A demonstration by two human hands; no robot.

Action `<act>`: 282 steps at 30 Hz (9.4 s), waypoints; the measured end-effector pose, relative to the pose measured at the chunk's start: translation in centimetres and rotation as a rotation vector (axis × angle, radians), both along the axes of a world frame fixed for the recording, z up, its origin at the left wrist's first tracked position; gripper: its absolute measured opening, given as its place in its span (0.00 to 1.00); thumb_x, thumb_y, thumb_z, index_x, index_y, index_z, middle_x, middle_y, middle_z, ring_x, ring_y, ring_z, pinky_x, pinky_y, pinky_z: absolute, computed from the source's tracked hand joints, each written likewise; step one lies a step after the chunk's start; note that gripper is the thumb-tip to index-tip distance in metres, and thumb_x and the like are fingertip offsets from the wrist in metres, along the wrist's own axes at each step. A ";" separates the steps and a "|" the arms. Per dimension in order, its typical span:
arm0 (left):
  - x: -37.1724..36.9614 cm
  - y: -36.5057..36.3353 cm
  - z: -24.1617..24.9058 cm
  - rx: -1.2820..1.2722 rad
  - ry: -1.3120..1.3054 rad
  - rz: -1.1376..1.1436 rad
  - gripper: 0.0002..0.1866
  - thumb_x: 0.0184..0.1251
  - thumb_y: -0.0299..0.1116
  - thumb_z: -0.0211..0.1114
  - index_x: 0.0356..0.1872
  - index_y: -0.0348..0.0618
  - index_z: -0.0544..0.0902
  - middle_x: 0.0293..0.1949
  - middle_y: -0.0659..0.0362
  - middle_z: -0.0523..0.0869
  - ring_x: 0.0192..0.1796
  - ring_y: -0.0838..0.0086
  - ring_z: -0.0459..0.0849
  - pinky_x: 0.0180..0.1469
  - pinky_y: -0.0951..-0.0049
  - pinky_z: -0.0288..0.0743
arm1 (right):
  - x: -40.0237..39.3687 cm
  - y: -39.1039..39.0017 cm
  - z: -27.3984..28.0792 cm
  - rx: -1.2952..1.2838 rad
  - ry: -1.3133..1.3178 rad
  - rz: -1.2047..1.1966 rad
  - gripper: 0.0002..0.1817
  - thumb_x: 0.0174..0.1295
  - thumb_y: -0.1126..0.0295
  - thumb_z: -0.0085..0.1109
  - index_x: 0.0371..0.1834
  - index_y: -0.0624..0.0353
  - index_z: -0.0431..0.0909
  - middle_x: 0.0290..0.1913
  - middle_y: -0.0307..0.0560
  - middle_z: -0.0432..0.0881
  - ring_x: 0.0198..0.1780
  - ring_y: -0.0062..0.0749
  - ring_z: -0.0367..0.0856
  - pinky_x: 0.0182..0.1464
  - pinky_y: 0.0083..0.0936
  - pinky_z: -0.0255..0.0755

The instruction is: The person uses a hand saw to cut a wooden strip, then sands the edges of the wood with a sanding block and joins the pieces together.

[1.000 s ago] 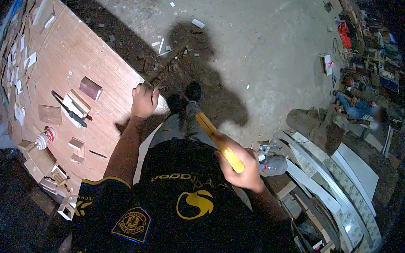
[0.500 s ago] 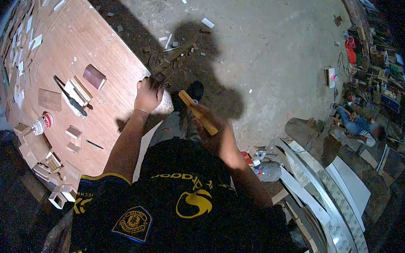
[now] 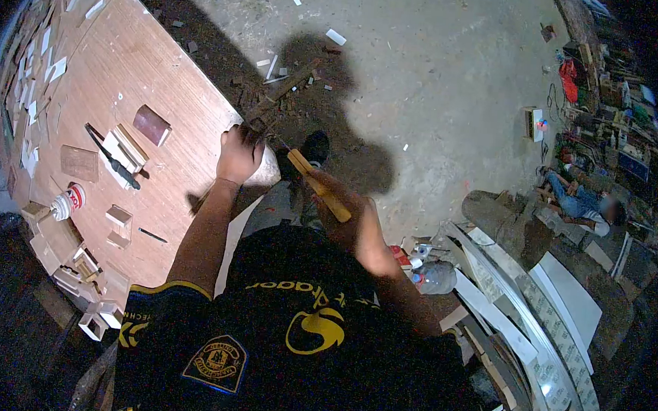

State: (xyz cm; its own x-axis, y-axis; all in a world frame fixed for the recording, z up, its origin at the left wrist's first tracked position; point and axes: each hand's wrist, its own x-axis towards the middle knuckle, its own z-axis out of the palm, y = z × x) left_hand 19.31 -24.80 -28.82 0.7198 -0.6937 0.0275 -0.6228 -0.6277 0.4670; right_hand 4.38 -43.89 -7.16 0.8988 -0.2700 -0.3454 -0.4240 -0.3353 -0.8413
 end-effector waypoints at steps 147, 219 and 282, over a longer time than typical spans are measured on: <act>0.1 0.3 -0.3 -0.045 -0.018 -0.014 0.13 0.63 0.38 0.60 0.43 0.43 0.82 0.44 0.51 0.79 0.51 0.54 0.75 0.51 0.53 0.65 | -2.3 0.0 4.7 -0.171 0.101 0.140 0.23 0.59 0.79 0.63 0.59 0.60 0.76 0.50 0.53 0.85 0.48 0.40 0.87 0.48 0.28 0.80; 0.6 0.3 0.1 -0.057 0.028 -0.028 0.16 0.58 0.35 0.61 0.47 0.41 0.82 0.45 0.50 0.81 0.53 0.54 0.75 0.52 0.54 0.65 | -3.8 -1.2 6.8 -0.149 0.004 0.129 0.19 0.62 0.81 0.60 0.57 0.66 0.77 0.49 0.55 0.85 0.47 0.32 0.86 0.49 0.24 0.78; 0.3 0.0 0.3 -0.112 -0.019 -0.049 0.12 0.65 0.38 0.59 0.43 0.46 0.83 0.41 0.56 0.82 0.47 0.57 0.76 0.52 0.53 0.66 | -2.3 -0.8 10.0 -0.167 0.116 0.094 0.25 0.57 0.78 0.67 0.61 0.59 0.77 0.47 0.52 0.87 0.42 0.32 0.89 0.44 0.23 0.79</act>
State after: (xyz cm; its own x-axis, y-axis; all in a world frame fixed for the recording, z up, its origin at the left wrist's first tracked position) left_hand 19.58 -24.79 -28.55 0.6839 -0.7196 0.1202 -0.6606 -0.5408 0.5207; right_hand 2.07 -44.65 2.85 0.8797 -0.2487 -0.4054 -0.4748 -0.5087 -0.7182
